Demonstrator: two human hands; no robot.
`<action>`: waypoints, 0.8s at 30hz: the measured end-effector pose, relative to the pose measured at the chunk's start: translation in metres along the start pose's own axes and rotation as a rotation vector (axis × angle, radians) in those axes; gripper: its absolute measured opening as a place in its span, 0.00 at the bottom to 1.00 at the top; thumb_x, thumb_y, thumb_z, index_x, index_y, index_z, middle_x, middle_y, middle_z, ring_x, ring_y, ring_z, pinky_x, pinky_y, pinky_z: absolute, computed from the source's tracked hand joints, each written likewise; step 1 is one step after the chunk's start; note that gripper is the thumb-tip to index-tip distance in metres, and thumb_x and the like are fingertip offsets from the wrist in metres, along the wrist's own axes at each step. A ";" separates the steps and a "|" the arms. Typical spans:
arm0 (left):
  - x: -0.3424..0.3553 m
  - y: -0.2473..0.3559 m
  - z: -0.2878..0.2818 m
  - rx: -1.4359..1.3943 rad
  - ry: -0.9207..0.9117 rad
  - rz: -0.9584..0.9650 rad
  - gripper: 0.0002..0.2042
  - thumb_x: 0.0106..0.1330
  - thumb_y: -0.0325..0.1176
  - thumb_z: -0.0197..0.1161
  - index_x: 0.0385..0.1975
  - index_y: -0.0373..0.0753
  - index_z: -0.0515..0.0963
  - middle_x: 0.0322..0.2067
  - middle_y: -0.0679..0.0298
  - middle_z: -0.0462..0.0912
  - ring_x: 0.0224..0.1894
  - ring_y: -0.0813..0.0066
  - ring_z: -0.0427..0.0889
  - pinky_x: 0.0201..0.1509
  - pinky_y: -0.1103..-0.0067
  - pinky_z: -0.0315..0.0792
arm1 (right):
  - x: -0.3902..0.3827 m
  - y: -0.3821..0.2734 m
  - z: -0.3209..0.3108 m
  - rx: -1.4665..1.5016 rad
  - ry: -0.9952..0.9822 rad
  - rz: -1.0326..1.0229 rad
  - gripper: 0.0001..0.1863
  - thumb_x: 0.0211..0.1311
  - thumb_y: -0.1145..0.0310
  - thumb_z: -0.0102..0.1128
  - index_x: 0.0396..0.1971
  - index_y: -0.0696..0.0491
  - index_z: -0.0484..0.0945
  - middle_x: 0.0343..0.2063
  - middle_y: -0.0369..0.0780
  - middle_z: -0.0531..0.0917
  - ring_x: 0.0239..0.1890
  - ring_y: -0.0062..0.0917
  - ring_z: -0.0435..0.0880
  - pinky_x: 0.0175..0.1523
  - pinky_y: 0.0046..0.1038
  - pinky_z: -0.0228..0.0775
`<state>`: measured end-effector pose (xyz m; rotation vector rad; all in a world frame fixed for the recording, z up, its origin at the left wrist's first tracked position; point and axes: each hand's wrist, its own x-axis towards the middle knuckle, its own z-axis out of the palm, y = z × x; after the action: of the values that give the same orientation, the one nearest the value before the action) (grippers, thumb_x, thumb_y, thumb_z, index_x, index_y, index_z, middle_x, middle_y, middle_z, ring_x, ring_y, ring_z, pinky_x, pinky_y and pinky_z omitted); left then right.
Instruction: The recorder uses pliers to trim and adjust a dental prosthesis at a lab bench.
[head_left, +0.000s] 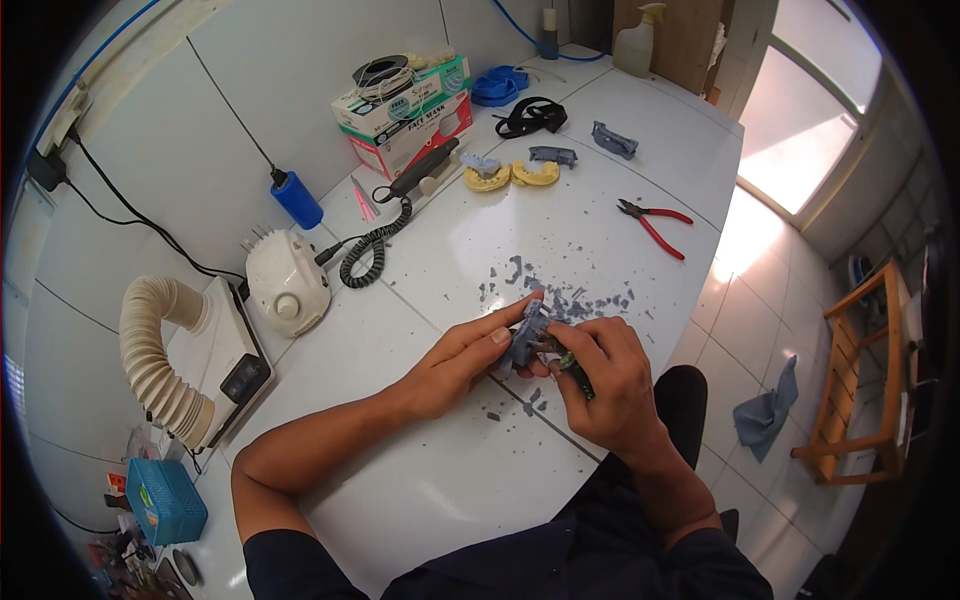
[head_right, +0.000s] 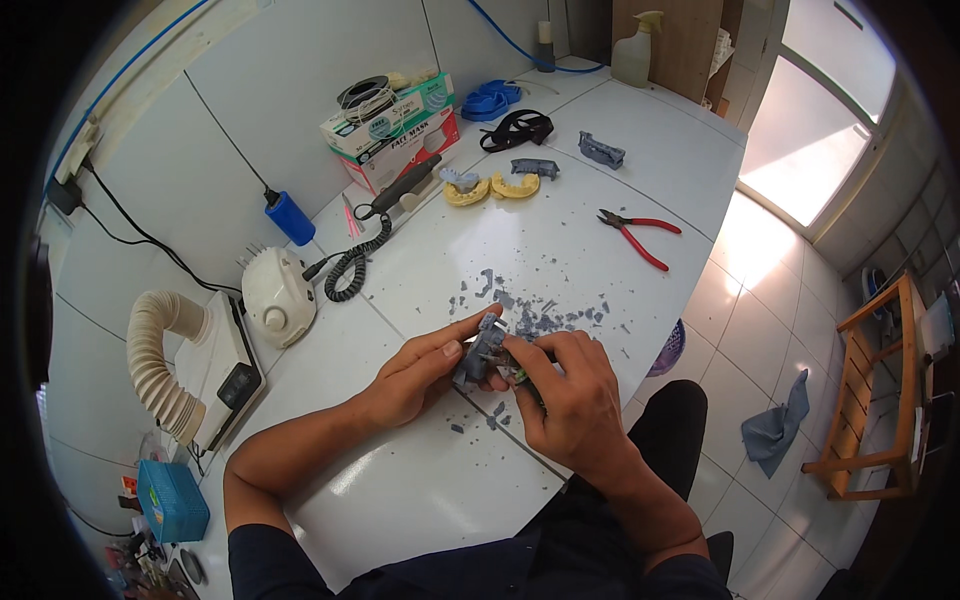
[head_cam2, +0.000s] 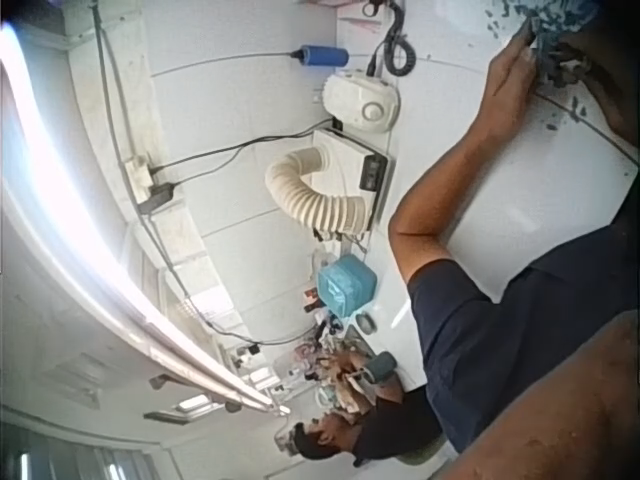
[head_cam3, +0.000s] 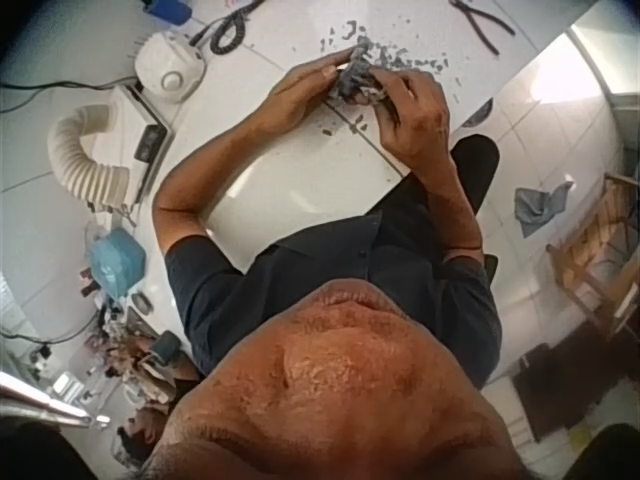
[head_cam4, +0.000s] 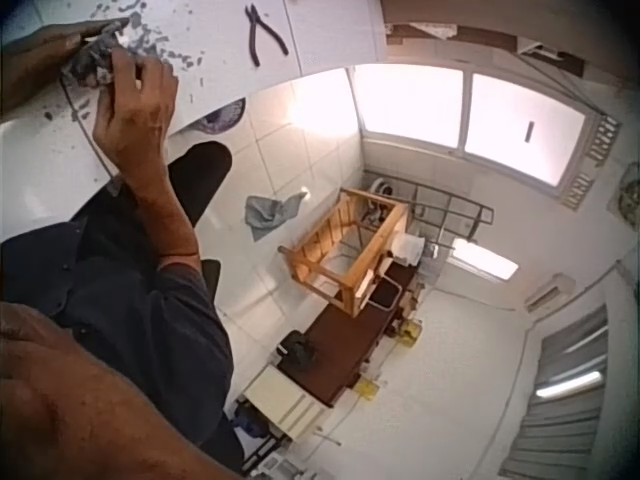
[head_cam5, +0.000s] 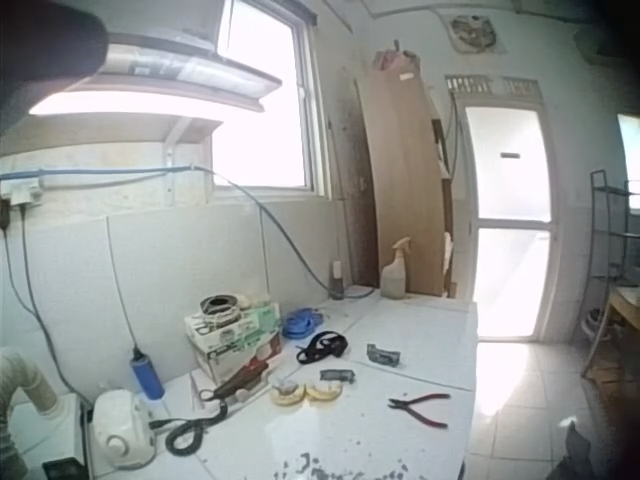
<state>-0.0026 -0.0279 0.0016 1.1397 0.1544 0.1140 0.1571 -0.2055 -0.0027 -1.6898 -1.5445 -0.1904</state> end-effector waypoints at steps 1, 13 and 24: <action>0.001 -0.002 -0.004 0.069 -0.022 0.014 0.33 0.83 0.36 0.55 0.82 0.35 0.51 0.49 0.59 0.84 0.54 0.75 0.82 0.64 0.75 0.73 | 0.000 -0.001 0.000 -0.001 0.001 0.001 0.28 0.50 0.79 0.70 0.55 0.54 0.84 0.38 0.43 0.80 0.39 0.37 0.79 0.47 0.37 0.70; -0.001 0.004 0.007 0.312 0.115 0.140 0.30 0.74 0.24 0.68 0.73 0.40 0.65 0.50 0.61 0.82 0.49 0.80 0.84 0.54 0.78 0.79 | -0.002 -0.013 -0.002 0.144 0.013 0.081 0.24 0.64 0.57 0.75 0.55 0.56 0.85 0.35 0.42 0.81 0.36 0.35 0.79 0.42 0.36 0.72; 0.000 -0.007 0.004 0.331 0.084 0.257 0.25 0.70 0.19 0.69 0.65 0.36 0.70 0.57 0.59 0.78 0.49 0.78 0.84 0.53 0.80 0.82 | -0.002 -0.018 0.002 0.049 0.061 0.070 0.24 0.64 0.55 0.74 0.54 0.55 0.88 0.30 0.39 0.80 0.31 0.31 0.79 0.36 0.32 0.72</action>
<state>-0.0014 -0.0340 -0.0037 1.4827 0.1032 0.3756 0.1401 -0.2070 0.0031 -1.6811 -1.4321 -0.1648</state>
